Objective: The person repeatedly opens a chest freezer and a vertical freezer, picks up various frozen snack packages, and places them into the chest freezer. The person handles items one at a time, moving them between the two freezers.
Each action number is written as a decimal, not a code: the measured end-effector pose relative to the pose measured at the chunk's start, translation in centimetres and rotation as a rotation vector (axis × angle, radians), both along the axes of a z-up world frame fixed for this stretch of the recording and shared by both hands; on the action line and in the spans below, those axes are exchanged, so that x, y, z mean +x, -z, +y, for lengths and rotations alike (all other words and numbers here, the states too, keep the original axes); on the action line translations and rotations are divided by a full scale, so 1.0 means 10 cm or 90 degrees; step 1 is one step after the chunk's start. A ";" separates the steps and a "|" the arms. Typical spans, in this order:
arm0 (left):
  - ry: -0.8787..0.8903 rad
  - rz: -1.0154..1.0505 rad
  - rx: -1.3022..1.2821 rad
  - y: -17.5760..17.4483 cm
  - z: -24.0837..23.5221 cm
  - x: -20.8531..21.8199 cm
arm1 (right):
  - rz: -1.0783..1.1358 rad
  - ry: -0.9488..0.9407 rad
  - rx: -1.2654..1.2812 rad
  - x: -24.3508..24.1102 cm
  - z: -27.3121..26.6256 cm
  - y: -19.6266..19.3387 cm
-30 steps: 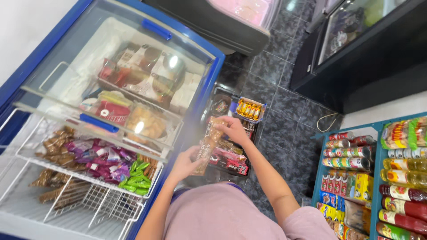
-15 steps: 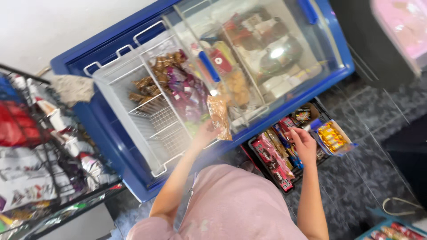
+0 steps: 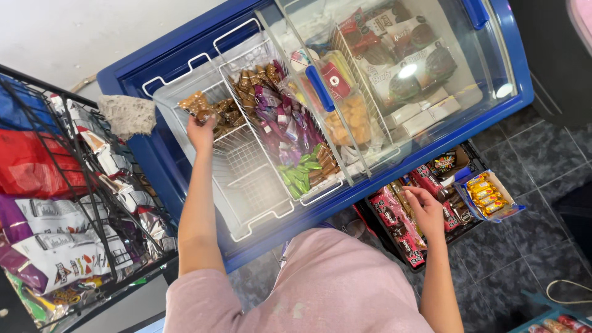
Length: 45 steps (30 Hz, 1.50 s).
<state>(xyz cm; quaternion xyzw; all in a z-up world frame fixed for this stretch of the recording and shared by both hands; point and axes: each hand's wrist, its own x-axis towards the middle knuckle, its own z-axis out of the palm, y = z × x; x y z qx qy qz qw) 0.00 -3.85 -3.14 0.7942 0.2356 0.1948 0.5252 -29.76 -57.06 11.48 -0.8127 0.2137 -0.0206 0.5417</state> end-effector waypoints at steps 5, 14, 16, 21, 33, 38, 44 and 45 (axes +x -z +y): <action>-0.086 0.040 0.080 0.43 0.42 0.24 | 0.048 0.026 -0.017 -0.11 0.06 0.05; -0.138 -0.009 -0.069 0.62 0.67 0.37 | 0.083 0.031 -0.050 -0.21 0.19 0.06; -0.139 -0.012 -0.093 0.68 0.65 0.37 | 0.084 0.034 -0.047 -0.20 0.23 0.05; -0.104 0.016 -0.149 0.73 0.51 0.26 | 0.088 0.015 -0.044 -0.18 0.31 0.04; 0.540 0.095 -0.166 0.01 -1.97 -1.02 | 0.025 0.008 -0.088 -0.47 0.22 0.32; 0.616 0.102 -0.233 -0.21 -2.96 -1.54 | 0.033 0.184 0.141 -1.01 -0.07 1.33; 0.793 -0.134 0.329 -0.26 -3.59 -1.94 | 0.172 0.321 0.107 -1.76 -0.38 2.41; 0.829 -0.179 0.533 -0.21 -3.62 -2.00 | 0.223 0.333 0.095 -1.89 -0.41 2.63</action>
